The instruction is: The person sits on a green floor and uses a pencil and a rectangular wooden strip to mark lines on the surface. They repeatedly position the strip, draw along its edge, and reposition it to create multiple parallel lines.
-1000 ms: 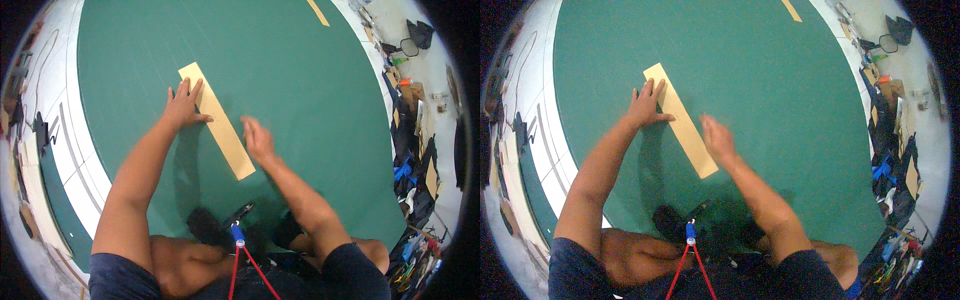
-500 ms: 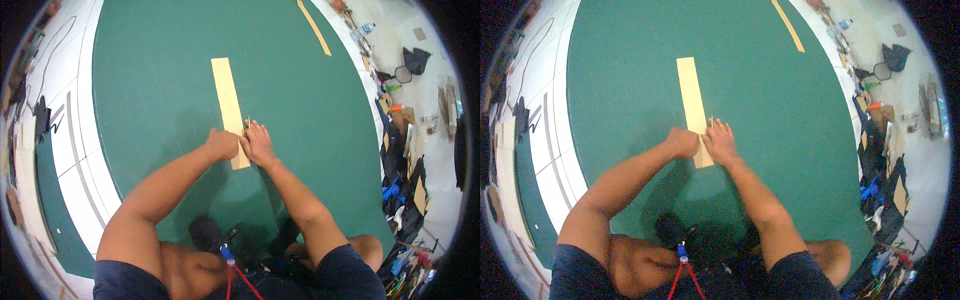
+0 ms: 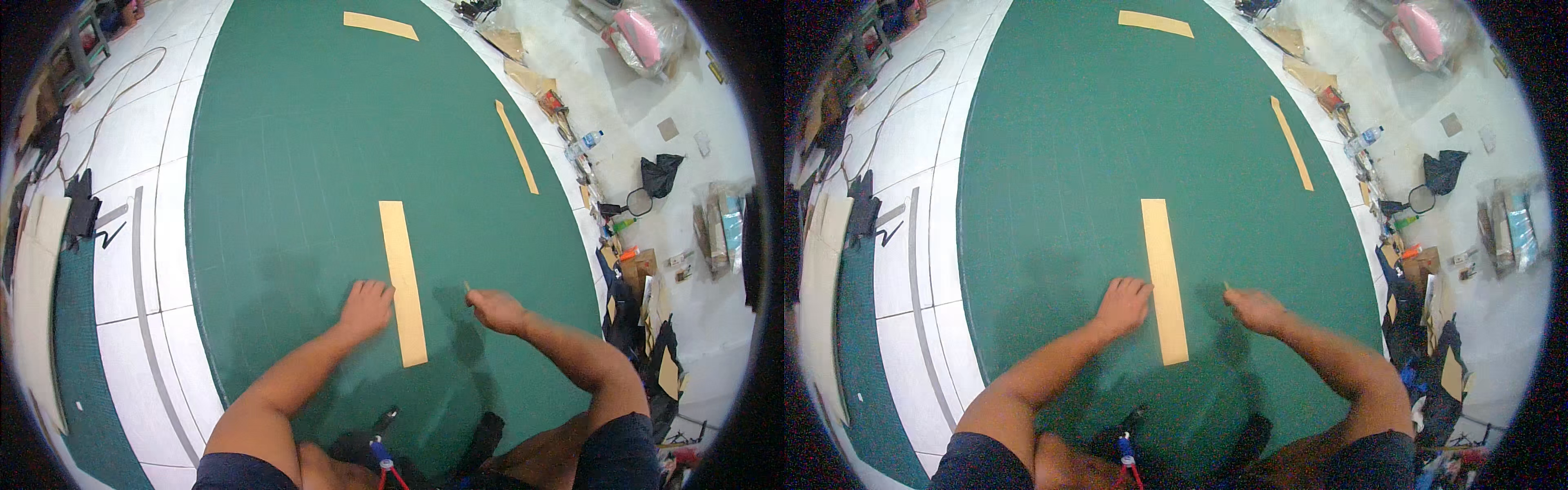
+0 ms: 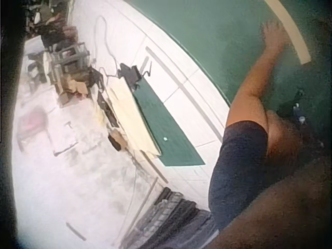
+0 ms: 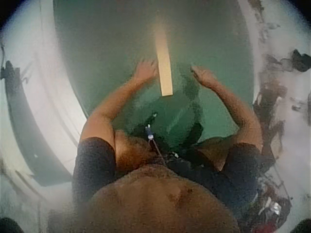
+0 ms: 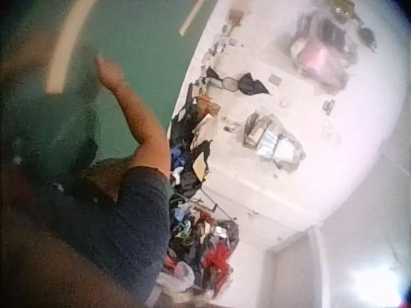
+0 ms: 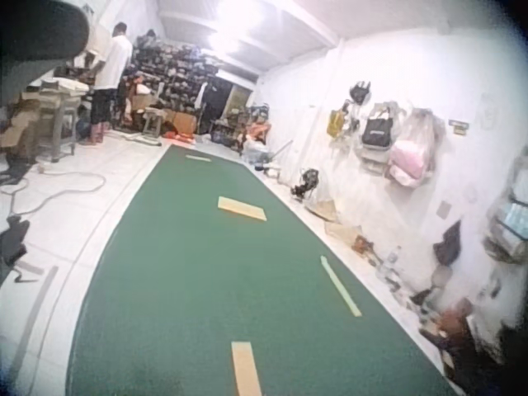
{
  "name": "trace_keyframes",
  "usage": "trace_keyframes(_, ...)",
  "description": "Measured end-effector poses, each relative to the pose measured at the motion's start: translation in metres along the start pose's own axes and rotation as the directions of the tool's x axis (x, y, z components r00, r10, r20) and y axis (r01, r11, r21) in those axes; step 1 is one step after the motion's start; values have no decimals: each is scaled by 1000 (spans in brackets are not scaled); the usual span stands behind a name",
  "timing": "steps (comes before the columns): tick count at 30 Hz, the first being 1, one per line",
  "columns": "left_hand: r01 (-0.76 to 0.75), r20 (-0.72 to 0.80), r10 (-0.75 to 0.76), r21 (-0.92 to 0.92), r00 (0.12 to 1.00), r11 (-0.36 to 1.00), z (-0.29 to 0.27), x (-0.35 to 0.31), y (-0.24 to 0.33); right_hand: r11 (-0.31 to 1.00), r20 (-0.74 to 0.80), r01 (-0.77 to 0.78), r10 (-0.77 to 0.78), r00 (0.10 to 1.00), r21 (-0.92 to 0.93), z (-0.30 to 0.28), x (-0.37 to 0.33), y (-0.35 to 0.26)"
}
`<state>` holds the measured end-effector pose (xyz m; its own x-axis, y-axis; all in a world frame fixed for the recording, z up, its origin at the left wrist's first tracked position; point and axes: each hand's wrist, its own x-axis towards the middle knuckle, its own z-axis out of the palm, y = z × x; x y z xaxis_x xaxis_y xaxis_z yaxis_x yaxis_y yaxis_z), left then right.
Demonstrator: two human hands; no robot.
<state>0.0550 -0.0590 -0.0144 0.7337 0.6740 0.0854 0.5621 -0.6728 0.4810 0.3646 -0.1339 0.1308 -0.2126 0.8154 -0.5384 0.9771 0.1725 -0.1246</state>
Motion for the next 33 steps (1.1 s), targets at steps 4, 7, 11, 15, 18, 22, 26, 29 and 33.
trace_keyframes(4,17,-5,-18,-176,1000,984,-4,-1,-6,999,-49,24,-25,998,-28,-44,-30,4)
trace_keyframes(7,27,-29,-31,-126,999,992,-9,-20,-22,984,-172,129,-149,974,-121,-35,-47,6)
trace_keyframes(11,155,123,-143,-96,982,983,-29,-35,-22,976,-178,191,-208,962,-109,20,-71,24)
trace_keyframes(15,203,160,-205,29,966,979,-66,-43,-13,990,-254,100,-72,965,100,76,-56,22)
trace_keyframes(18,211,135,-209,1,969,978,-86,-61,-17,941,-383,108,25,923,321,108,-26,-18)
trace_keyframes(22,256,291,-271,89,918,963,-101,-69,5,920,-566,361,-218,795,152,152,-8,-51)
trace_keyframes(26,254,431,-324,213,842,944,-102,-74,24,917,-575,390,-366,732,-87,181,-3,-44)
trace_keyframes(29,270,473,-373,273,798,923,-103,-59,37,916,-601,399,-342,722,-42,190,-12,-25)
trace_keyframes(33,188,491,-366,374,790,908,-96,-25,27,923,-612,384,-285,737,32,217,-34,4)
